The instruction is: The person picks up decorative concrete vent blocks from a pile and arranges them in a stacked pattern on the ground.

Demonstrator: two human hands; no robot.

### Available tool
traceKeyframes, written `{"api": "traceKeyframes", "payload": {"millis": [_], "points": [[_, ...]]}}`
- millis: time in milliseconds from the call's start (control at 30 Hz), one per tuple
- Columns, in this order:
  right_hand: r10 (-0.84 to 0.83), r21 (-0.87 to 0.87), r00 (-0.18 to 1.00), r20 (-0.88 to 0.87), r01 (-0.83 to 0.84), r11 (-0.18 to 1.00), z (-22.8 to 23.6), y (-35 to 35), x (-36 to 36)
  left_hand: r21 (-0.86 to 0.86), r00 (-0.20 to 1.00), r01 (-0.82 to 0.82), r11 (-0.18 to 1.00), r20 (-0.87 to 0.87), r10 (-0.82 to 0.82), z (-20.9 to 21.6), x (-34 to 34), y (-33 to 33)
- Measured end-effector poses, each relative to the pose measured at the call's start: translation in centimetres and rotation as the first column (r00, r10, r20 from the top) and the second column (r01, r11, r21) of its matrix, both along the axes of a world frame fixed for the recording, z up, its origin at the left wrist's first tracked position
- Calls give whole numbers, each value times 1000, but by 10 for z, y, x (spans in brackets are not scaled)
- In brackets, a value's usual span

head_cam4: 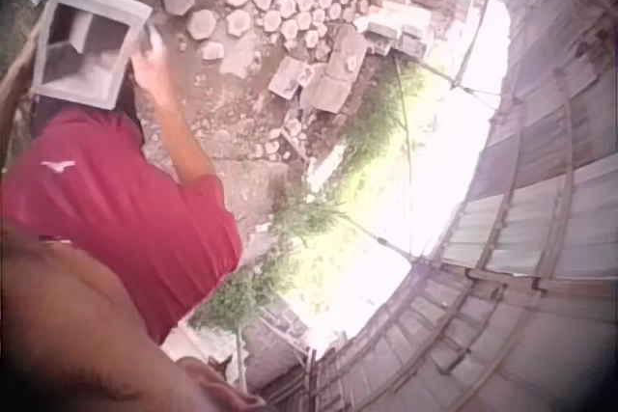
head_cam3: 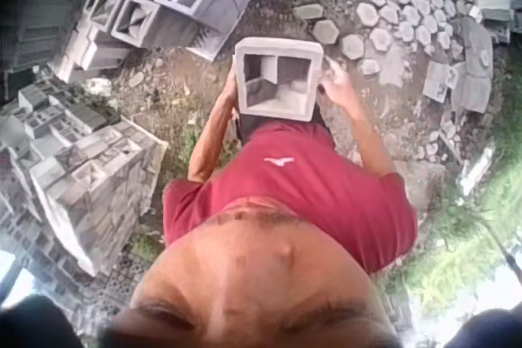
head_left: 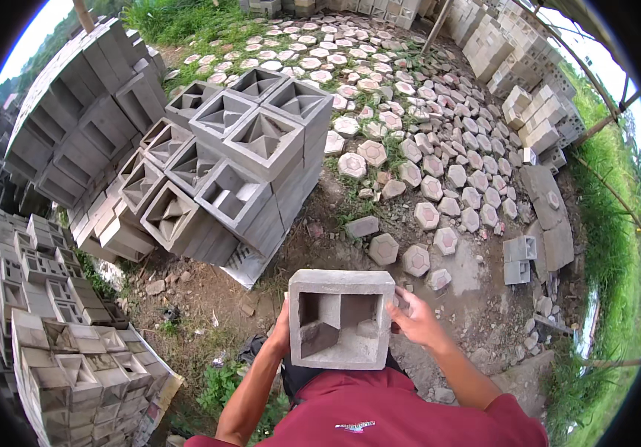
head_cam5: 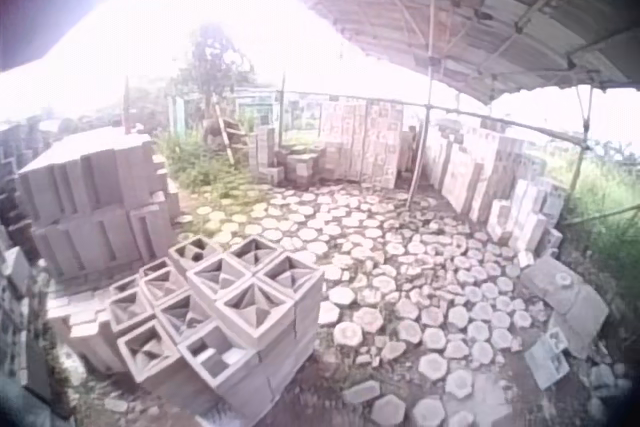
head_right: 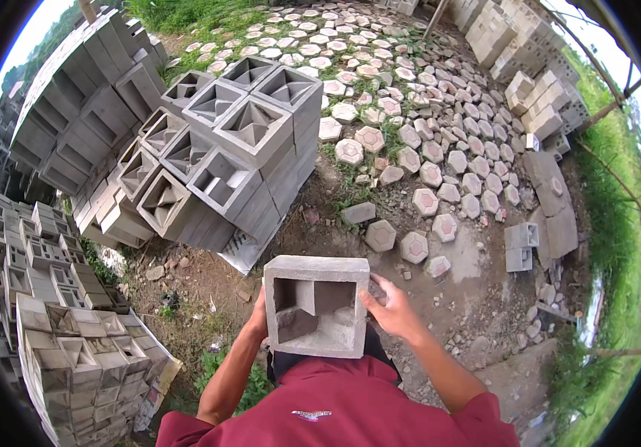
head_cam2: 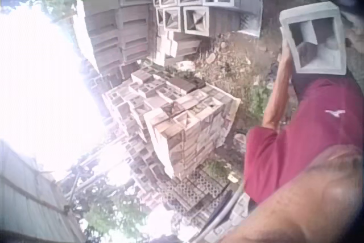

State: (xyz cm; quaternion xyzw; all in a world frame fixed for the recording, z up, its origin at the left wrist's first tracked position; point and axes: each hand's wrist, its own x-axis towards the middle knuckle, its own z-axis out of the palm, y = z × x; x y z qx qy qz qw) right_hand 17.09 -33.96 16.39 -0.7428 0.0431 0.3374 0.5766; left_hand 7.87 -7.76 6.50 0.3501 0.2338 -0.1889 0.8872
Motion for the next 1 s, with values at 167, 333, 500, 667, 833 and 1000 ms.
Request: {"api": "traceKeyframes", "payload": {"millis": [167,333,500,667,833,1000], "points": [[-574,257,772,-273,633,730,-100,-79,-39,82,985,101,992,-147,-88,-10,37,-97],[-667,436,605,-434,789,432,-187,-194,-52,122,959,276,953,-103,-264,-71,77,-208],[-776,457,501,-384,833,312,-134,-289,-70,71,905,425,902,-29,-424,-66,106,-312],[-898,433,265,-352,896,95,-108,-366,-124,170,742,661,731,-1,-670,-3,125,-434],[-942,463,41,-333,878,-126,-81,-413,-143,305,542,802,513,-11,-840,65,139,-526],[-935,420,-65,-349,881,-217,-88,-492,-151,152,450,880,451,41,-892,53,151,-621]]}}
